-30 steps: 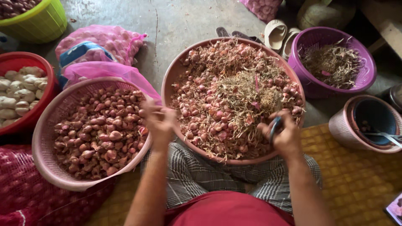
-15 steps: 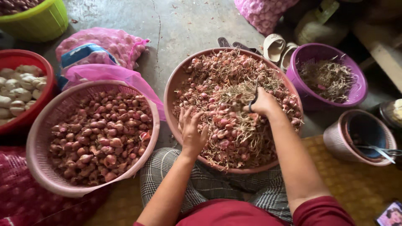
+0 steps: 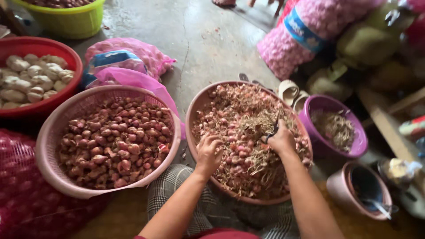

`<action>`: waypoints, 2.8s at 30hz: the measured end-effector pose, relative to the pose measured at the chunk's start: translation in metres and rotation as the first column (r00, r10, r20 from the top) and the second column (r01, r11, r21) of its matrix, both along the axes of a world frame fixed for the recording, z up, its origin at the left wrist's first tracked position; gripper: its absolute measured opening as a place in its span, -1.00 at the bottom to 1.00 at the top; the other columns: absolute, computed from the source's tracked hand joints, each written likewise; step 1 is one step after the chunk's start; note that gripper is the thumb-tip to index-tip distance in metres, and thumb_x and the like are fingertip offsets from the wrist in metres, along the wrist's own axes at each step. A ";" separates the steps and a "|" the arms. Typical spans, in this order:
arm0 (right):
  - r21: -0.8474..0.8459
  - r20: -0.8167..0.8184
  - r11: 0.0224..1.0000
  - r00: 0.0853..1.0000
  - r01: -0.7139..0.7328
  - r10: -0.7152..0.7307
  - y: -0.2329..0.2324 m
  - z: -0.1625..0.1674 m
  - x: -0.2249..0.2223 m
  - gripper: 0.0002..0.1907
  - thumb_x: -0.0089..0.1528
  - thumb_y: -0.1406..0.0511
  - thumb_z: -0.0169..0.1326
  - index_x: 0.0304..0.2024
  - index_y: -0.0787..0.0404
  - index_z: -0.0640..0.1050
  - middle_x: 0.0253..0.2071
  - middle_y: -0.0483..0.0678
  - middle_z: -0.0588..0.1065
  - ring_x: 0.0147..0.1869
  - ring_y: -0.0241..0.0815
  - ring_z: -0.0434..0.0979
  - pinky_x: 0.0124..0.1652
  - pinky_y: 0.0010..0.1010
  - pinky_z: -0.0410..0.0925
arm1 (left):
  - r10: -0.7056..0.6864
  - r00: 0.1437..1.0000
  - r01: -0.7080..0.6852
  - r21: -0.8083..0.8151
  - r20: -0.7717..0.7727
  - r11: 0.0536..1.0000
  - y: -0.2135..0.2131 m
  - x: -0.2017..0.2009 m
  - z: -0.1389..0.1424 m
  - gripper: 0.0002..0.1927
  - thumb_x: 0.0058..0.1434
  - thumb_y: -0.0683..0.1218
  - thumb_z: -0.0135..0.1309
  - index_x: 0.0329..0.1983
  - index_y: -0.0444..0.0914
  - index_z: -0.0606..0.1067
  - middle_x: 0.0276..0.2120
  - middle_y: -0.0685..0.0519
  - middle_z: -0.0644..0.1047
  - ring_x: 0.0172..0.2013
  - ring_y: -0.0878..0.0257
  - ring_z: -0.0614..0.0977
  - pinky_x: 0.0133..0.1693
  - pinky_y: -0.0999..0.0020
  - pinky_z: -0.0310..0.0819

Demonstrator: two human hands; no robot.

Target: The person sits on the floor and trims dried roots and stems off shallots using scissors, placing the trimmed shallots into a basket beside them and discarding trimmings into a separate bowl.

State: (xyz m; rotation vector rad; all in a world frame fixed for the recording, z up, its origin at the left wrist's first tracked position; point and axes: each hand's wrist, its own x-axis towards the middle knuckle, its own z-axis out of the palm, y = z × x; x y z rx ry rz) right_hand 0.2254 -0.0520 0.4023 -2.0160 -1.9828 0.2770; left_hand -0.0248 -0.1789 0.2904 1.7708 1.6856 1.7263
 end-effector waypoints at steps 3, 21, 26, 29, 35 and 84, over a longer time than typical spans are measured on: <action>0.133 -0.030 0.990 0.999 -0.042 0.046 -0.029 0.043 -0.018 -0.22 -0.11 0.21 0.50 0.10 0.15 0.42 -0.10 0.14 0.60 -0.01 0.14 0.61 -0.01 -0.08 0.45 | -0.001 1.000 0.002 -0.031 0.026 1.000 -0.003 -0.007 -0.004 -0.74 0.02 -0.17 0.30 -0.18 -0.16 0.60 0.01 -0.02 0.54 0.24 -0.12 0.41 0.20 -0.05 0.22; 0.445 -0.021 0.809 0.898 -0.384 0.439 0.007 -0.078 0.091 -0.16 0.02 0.40 0.37 0.32 0.10 0.34 0.31 0.13 0.38 0.29 0.10 0.43 0.20 -0.23 0.32 | -0.064 0.998 0.064 0.005 -0.009 0.998 0.012 -0.003 -0.009 -0.73 0.01 -0.20 0.28 -0.18 -0.18 0.58 -0.04 -0.04 0.55 0.15 -0.10 0.49 0.14 0.02 0.33; 0.177 -0.235 0.887 0.856 -0.427 0.460 0.024 -0.086 0.125 0.01 -0.08 0.67 -0.26 0.47 0.13 0.19 0.40 0.06 0.33 0.30 0.05 0.46 0.19 -0.22 0.32 | -0.125 0.992 0.125 0.006 0.004 0.992 0.016 0.014 0.004 -0.77 0.05 -0.20 0.24 -0.19 -0.19 0.58 -0.11 0.00 0.58 0.02 -0.02 0.56 0.06 0.09 0.42; 0.123 -0.913 0.922 0.322 -0.367 0.250 0.017 -0.069 0.129 -0.28 0.14 0.43 -0.06 0.40 0.13 0.23 0.31 -0.01 0.38 0.30 -0.10 0.48 0.05 -0.11 0.44 | -0.164 0.986 0.163 -0.040 -0.021 0.986 0.024 0.023 0.015 -0.83 0.12 -0.17 0.25 -0.20 -0.20 0.60 -0.23 0.02 0.58 -0.10 0.01 0.58 -0.03 0.09 0.43; 0.325 -0.789 0.930 0.493 -0.174 0.368 -0.055 -0.035 0.128 -0.72 0.32 0.38 0.21 -0.09 0.41 0.39 -0.21 0.23 0.47 -0.24 0.03 0.47 -0.27 -0.16 0.41 | -0.329 0.943 0.322 -0.115 -0.052 0.940 0.052 0.041 0.027 -0.85 0.19 -0.09 0.27 -0.21 -0.19 0.60 -0.27 0.01 0.58 -0.15 0.01 0.57 -0.11 0.14 0.49; -0.490 -0.740 0.760 0.665 -0.428 -0.102 -0.082 -0.048 0.030 -0.60 0.08 0.15 0.36 -0.25 0.26 0.50 -0.52 -0.09 0.49 -0.53 -0.34 0.46 -0.58 -0.48 0.33 | -0.309 0.689 0.642 -0.354 0.656 0.680 0.065 0.048 0.024 -0.87 0.16 -0.16 0.32 -0.31 -0.32 0.62 -0.45 0.10 0.60 -0.45 0.43 0.55 -0.38 0.46 0.46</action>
